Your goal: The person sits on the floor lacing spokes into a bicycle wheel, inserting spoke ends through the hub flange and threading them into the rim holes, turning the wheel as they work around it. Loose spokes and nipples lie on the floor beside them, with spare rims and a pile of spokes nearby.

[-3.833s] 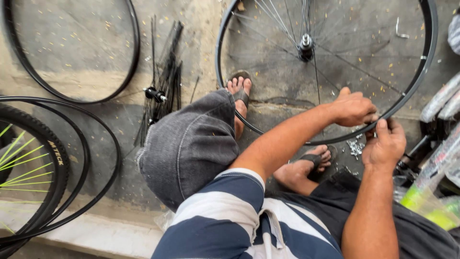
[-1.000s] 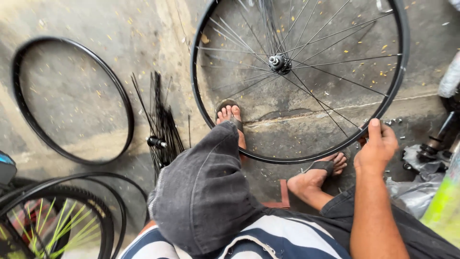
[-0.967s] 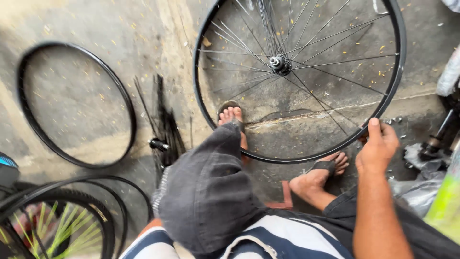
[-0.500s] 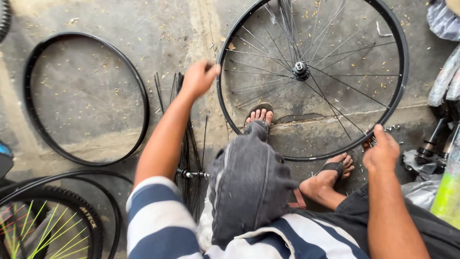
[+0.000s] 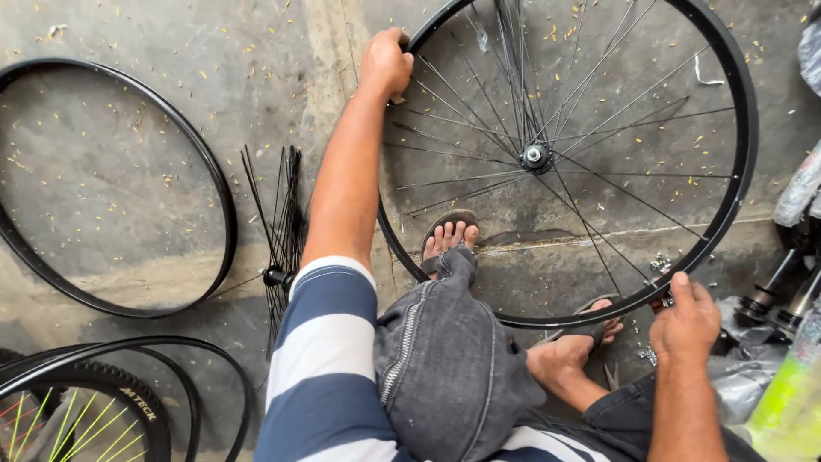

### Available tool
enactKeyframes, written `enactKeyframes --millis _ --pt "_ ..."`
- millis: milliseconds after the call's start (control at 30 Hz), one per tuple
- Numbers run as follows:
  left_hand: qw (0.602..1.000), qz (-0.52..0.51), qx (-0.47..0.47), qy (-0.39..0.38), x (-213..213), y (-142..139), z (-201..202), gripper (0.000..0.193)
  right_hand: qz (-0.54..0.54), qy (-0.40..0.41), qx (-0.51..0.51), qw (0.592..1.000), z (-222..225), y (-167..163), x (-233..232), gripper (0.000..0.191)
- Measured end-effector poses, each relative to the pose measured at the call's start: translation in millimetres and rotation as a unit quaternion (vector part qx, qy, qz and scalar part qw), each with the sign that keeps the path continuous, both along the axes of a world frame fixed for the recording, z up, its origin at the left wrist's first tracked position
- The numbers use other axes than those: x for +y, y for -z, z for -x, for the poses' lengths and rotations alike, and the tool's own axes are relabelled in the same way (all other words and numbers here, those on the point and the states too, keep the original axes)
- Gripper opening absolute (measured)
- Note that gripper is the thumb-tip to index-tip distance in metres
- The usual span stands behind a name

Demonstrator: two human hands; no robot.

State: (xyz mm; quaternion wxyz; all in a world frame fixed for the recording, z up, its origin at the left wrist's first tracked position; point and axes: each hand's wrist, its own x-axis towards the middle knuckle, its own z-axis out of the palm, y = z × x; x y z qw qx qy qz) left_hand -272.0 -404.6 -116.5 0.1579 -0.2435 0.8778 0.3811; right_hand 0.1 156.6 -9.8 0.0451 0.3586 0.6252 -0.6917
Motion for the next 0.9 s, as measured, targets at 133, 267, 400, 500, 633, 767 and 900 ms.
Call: enactKeyframes --millis 133,267,400,500,633,767,900 --pt "0.997 -0.050 -0.048 -0.042 -5.1 0.9 8.9 0.035 0.021 0.015 -0.002 1.000 4.7 3.6 1.1 0.011" --pt "0.999 -0.026 0.008 -0.017 -11.1 17.7 9.2 0.035 0.024 0.015 -0.009 1.000 6.7 6.1 5.9 0.010" --pt "1.000 0.013 -0.002 0.026 -13.9 23.5 9.0 0.034 0.023 0.021 -0.022 0.999 3.7 15.6 9.2 0.010" --pt "0.998 0.038 -0.006 0.052 -8.4 16.3 15.0 0.034 0.030 0.033 -0.019 0.999 3.8 26.6 15.6 0.011" --pt "0.990 0.114 -0.040 0.071 8.1 10.0 19.2 0.033 0.032 0.038 -0.034 0.998 2.7 30.8 21.4 0.012" --pt "0.986 0.133 0.062 0.084 11.9 9.7 8.6 0.037 0.030 0.038 -0.047 0.998 4.7 23.3 11.3 0.022" --pt "0.949 0.130 0.238 0.163 1.3 -17.9 -6.5 0.049 -0.052 0.018 -0.152 0.987 -0.1 12.4 5.0 0.053"
